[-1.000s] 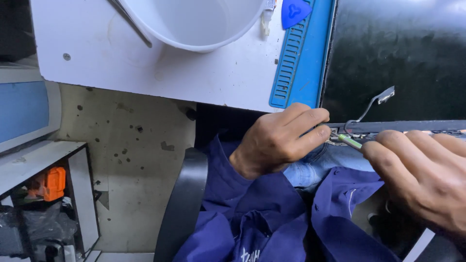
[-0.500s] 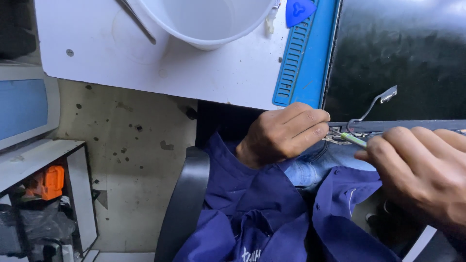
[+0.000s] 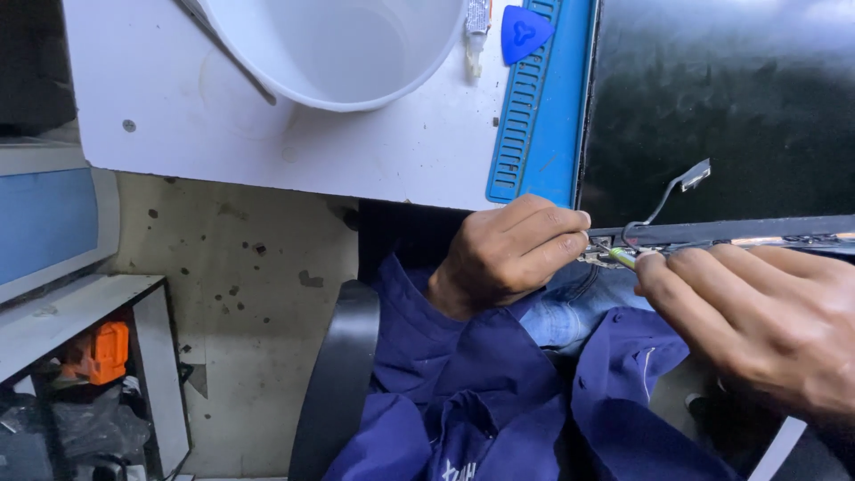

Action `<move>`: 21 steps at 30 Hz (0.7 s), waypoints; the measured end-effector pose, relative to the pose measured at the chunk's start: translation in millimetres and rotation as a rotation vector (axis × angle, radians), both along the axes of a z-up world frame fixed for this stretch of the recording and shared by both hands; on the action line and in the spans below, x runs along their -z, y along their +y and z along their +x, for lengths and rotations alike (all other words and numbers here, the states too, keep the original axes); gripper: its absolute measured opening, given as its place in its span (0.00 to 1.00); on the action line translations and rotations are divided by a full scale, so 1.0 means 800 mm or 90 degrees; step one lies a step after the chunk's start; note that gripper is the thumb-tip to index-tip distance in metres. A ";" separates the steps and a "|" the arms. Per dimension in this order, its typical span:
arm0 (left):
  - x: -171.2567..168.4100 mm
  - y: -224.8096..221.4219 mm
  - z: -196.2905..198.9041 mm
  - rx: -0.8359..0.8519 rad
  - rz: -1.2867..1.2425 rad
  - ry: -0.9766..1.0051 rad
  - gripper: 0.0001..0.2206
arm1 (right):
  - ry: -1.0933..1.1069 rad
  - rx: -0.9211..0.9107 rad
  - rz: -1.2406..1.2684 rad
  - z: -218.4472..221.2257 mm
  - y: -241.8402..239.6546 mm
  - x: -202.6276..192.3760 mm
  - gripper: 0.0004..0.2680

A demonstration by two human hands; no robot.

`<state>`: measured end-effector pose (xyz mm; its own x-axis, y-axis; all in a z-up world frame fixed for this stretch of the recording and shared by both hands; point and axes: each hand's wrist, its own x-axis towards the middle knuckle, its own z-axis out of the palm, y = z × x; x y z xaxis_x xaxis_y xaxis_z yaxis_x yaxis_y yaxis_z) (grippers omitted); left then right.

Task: Removing the screen bezel and LCD panel from a laptop during disassembly.

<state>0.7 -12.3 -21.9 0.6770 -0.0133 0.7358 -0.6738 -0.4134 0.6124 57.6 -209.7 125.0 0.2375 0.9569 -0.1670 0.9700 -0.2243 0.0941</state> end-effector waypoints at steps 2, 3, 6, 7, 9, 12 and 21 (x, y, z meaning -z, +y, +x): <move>0.001 -0.003 -0.001 -0.001 -0.012 0.009 0.08 | 0.000 0.042 -0.012 -0.005 -0.001 0.002 0.06; 0.001 -0.004 -0.001 -0.004 -0.025 0.016 0.09 | -0.002 0.081 -0.025 -0.007 -0.002 0.003 0.09; 0.001 -0.005 -0.002 0.003 -0.037 0.024 0.09 | 0.027 0.168 -0.003 -0.016 0.007 0.000 0.12; 0.001 -0.004 -0.004 0.005 -0.037 0.024 0.09 | 0.027 0.169 -0.002 -0.019 0.008 0.002 0.12; -0.001 -0.005 -0.001 -0.007 -0.033 0.022 0.10 | -0.030 0.192 0.009 -0.024 0.007 0.003 0.16; -0.002 -0.007 0.000 0.020 -0.037 0.030 0.10 | 0.011 0.132 0.024 -0.014 0.009 0.000 0.09; -0.005 -0.019 0.003 0.002 -0.021 0.020 0.03 | 0.416 0.033 0.211 0.011 -0.017 0.010 0.09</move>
